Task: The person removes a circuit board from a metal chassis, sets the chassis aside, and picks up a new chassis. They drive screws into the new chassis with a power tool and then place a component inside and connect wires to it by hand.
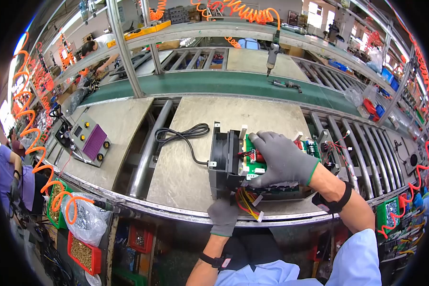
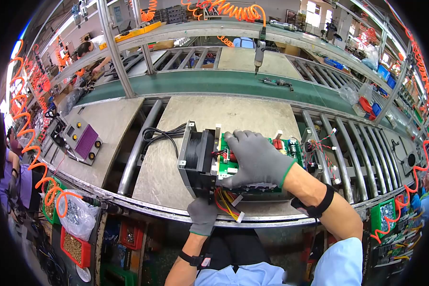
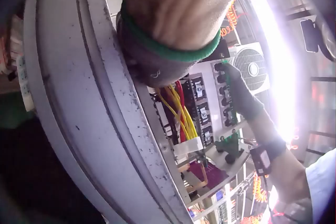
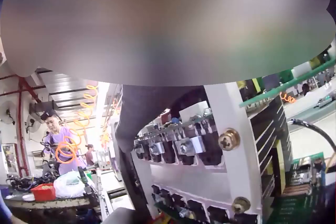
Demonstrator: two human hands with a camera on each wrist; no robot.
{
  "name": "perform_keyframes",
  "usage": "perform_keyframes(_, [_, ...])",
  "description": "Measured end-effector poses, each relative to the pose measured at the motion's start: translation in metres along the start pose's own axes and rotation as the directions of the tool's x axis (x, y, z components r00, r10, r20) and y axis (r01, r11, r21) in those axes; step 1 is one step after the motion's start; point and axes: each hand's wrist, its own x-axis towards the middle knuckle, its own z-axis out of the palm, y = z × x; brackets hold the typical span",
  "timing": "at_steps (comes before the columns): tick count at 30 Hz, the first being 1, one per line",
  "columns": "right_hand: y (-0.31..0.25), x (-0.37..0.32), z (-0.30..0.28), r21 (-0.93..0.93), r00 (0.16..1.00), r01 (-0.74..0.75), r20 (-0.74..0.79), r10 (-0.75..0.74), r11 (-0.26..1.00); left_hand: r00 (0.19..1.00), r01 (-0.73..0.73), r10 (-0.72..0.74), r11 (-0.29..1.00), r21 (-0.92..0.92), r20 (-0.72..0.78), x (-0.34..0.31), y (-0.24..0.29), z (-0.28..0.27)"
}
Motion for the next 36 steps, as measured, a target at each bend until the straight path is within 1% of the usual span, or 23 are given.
perform_keyframes(1, [0.004, 0.001, -0.001, 0.008, 1.000, 0.000, 0.007, 0.000, 1.000, 1.000, 0.018, -0.018, 1.000, 0.014, 0.013, 0.000, 0.002, 0.000])
perform_keyframes(2, [0.005, 0.004, -0.002, 0.033, 0.999, -0.011, 0.040, 0.010, 0.999, 1.000, 0.013, -0.013, 1.000, -0.009, -0.005, -0.001, 0.003, 0.001])
perform_keyframes(4, [0.003, 0.003, -0.001, 0.037, 0.999, -0.019, 0.043, 0.017, 0.999, 0.999, 0.004, -0.007, 0.999, -0.049, -0.051, 0.001, 0.006, 0.000])
perform_keyframes(7, [0.002, 0.004, -0.002, 0.026, 0.999, 0.003, 0.037, -0.004, 1.000, 0.999, -0.032, 0.033, 0.999, -0.028, 0.024, 0.004, 0.007, -0.011])
perform_keyframes(8, [0.002, 0.004, -0.003, 0.031, 0.999, 0.007, 0.038, -0.008, 0.999, 0.998, -0.021, 0.021, 1.000, 0.002, 0.056, 0.007, 0.006, -0.020])
perform_keyframes(10, [0.004, 0.003, -0.004, 0.029, 0.999, 0.008, 0.038, -0.009, 1.000, 0.991, -0.007, -0.001, 0.998, 0.061, 0.133, 0.007, 0.019, -0.052])
perform_keyframes(11, [0.004, 0.003, -0.003, 0.024, 0.999, 0.007, 0.038, -0.008, 1.000, 0.999, 0.004, 0.001, 0.992, -0.128, 0.040, 0.009, 0.040, -0.074])
perform_keyframes(12, [0.004, 0.003, -0.002, 0.020, 0.999, 0.005, 0.039, -0.006, 1.000, 0.999, 0.000, -0.016, 0.950, -0.312, -0.047, 0.015, 0.068, -0.101])
perform_keyframes(13, [0.004, 0.001, 0.000, 0.027, 0.999, 0.006, 0.032, -0.007, 1.000, 0.991, -0.014, -0.053, 0.876, -0.483, -0.126, 0.021, 0.082, -0.115])
perform_keyframes(16, [0.006, 0.003, 0.003, 0.027, 1.000, 0.026, -0.003, -0.026, 0.999, 0.988, -0.148, 0.107, 0.874, -0.463, -0.114, 0.036, 0.085, -0.119])
perform_keyframes(17, [0.006, 0.003, 0.002, 0.032, 1.000, 0.028, -0.006, -0.027, 0.999, 0.980, -0.196, 0.165, 0.911, -0.363, -0.114, 0.038, 0.082, -0.119])
perform_keyframes(19, [0.005, 0.003, 0.002, 0.040, 1.000, 0.018, -0.007, -0.018, 0.999, 0.956, -0.292, 0.281, 0.943, -0.160, -0.089, 0.044, 0.076, -0.115])
perform_keyframes(20, [0.007, 0.003, 0.006, 0.021, 0.999, 0.032, -0.042, -0.031, 0.999, 0.961, -0.276, 0.268, 0.947, -0.167, -0.071, 0.044, 0.075, -0.116])
perform_keyframes(21, [0.007, 0.003, 0.004, 0.017, 1.000, -0.003, 0.016, 0.003, 1.000, 0.960, -0.276, 0.268, 0.953, -0.125, -0.075, 0.048, 0.080, -0.121])
perform_keyframes(23, [0.003, 0.006, -0.002, 0.013, 0.989, -0.061, 0.138, 0.059, 0.998, 0.979, -0.201, 0.201, 0.962, -0.183, -0.017, 0.058, 0.088, -0.130])
perform_keyframes(24, [0.004, 0.005, 0.002, 0.013, 0.994, -0.048, 0.101, 0.046, 0.999, 0.963, -0.265, 0.254, 0.954, -0.143, -0.087, 0.063, 0.090, -0.129])
perform_keyframes(27, [0.006, 0.005, 0.006, 0.026, 0.996, -0.051, 0.080, 0.049, 0.998, 0.980, -0.181, 0.185, 0.981, -0.064, 0.074, 0.073, 0.091, -0.133])
perform_keyframes(28, [0.006, 0.004, 0.005, 0.036, 0.996, -0.051, 0.078, 0.048, 0.998, 0.979, -0.197, 0.200, 0.976, -0.095, 0.027, 0.072, 0.090, -0.130])
perform_keyframes(31, [0.006, 0.002, 0.005, 0.058, 0.997, -0.059, 0.062, 0.056, 0.997, 0.999, -0.051, 0.050, 0.966, -0.255, -0.011, 0.055, 0.093, -0.123])
perform_keyframes(32, [0.008, 0.002, 0.006, 0.072, 0.998, -0.045, 0.043, 0.042, 0.996, 0.999, -0.033, 0.019, 0.952, -0.304, -0.050, 0.050, 0.082, -0.111])
perform_keyframes(35, [0.010, 0.001, 0.012, 0.065, 0.998, -0.051, 0.027, 0.050, 0.997, 0.987, 0.151, -0.159, 0.873, -0.464, 0.024, 0.032, 0.069, -0.096])
perform_keyframes(36, [0.012, 0.001, 0.013, 0.080, 0.999, -0.035, 0.017, 0.034, 0.996, 0.950, 0.310, -0.264, 0.761, -0.571, 0.164, 0.029, 0.080, -0.105])
